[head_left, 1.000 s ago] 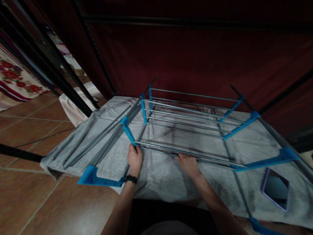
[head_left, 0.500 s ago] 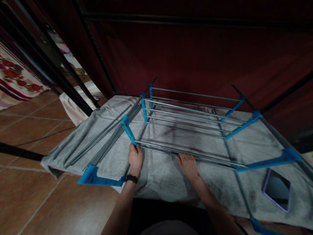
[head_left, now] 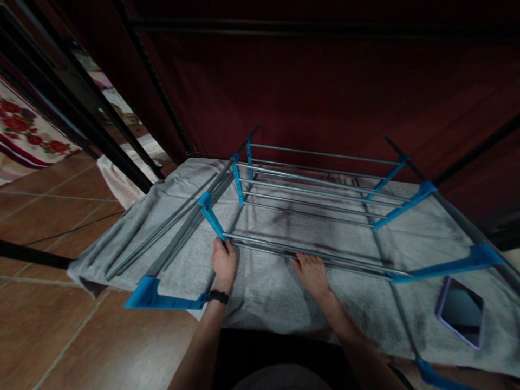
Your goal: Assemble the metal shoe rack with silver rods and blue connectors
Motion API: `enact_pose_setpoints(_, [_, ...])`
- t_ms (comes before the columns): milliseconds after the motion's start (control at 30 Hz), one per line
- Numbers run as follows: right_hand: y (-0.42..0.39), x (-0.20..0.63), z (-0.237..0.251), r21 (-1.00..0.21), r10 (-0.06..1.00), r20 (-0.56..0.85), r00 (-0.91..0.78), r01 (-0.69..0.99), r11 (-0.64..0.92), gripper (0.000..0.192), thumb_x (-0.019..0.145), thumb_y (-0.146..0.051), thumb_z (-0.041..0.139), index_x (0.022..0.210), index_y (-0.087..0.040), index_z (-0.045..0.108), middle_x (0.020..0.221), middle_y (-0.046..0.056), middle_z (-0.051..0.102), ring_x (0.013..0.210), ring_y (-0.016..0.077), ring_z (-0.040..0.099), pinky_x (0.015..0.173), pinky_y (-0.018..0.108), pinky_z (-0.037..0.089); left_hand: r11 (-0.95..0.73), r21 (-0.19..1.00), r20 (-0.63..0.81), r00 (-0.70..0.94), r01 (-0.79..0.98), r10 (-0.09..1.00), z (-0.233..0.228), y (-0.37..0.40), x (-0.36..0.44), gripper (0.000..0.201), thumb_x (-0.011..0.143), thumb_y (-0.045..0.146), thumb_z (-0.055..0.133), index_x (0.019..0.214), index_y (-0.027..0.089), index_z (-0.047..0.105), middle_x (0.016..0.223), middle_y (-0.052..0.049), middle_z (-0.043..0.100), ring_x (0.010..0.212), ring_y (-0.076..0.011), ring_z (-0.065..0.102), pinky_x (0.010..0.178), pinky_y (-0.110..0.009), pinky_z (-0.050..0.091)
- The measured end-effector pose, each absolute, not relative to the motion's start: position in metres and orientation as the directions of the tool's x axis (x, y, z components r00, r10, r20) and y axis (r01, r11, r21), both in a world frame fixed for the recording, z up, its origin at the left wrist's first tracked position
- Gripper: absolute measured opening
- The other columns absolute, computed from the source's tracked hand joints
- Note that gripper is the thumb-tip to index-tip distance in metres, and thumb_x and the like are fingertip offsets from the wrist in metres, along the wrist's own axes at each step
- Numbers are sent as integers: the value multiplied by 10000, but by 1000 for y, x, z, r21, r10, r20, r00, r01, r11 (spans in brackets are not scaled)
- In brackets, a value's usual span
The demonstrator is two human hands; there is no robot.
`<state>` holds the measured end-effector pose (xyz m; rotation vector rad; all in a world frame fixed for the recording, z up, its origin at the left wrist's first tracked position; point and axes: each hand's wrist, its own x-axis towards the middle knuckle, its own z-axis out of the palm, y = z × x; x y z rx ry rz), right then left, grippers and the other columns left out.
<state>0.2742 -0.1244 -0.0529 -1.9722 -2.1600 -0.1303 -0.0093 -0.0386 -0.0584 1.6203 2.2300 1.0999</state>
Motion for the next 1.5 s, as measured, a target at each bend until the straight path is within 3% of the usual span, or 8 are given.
enact_pose_setpoints(500, [-123, 275, -52, -67, 980, 180, -79, 994, 92, 340, 1058, -422, 415, 1003, -216, 680, 930, 77, 759, 854, 201, 695, 785, 308, 423, 128, 646, 275, -386, 753, 881, -59, -39, -9, 160, 1000, 309, 424, 1105, 233, 517, 999, -127, 640, 966, -281, 640, 844, -413, 498])
enact_pose_setpoints(700, [-123, 275, -54, -76, 978, 194, -69, 993, 85, 347, 1060, -415, 406, 1064, -211, 687, 967, 85, 764, 883, 205, 694, 810, 316, 422, 124, 658, 268, -385, 743, 883, -57, -39, -8, 130, 1001, 312, 417, 1076, 263, 510, 994, -132, 636, 991, -297, 642, 845, -424, 498])
enact_pose_setpoints(1500, [-125, 273, -55, -74, 967, 245, -66, 993, 86, 362, 1061, -427, 420, 1025, -193, 694, 902, 69, 759, 858, 207, 691, 791, 327, 404, 119, 671, 260, -382, 732, 887, -58, -40, -9, 181, 1002, 353, 393, 1088, 250, 515, 1031, -147, 639, 998, -318, 645, 880, -452, 500])
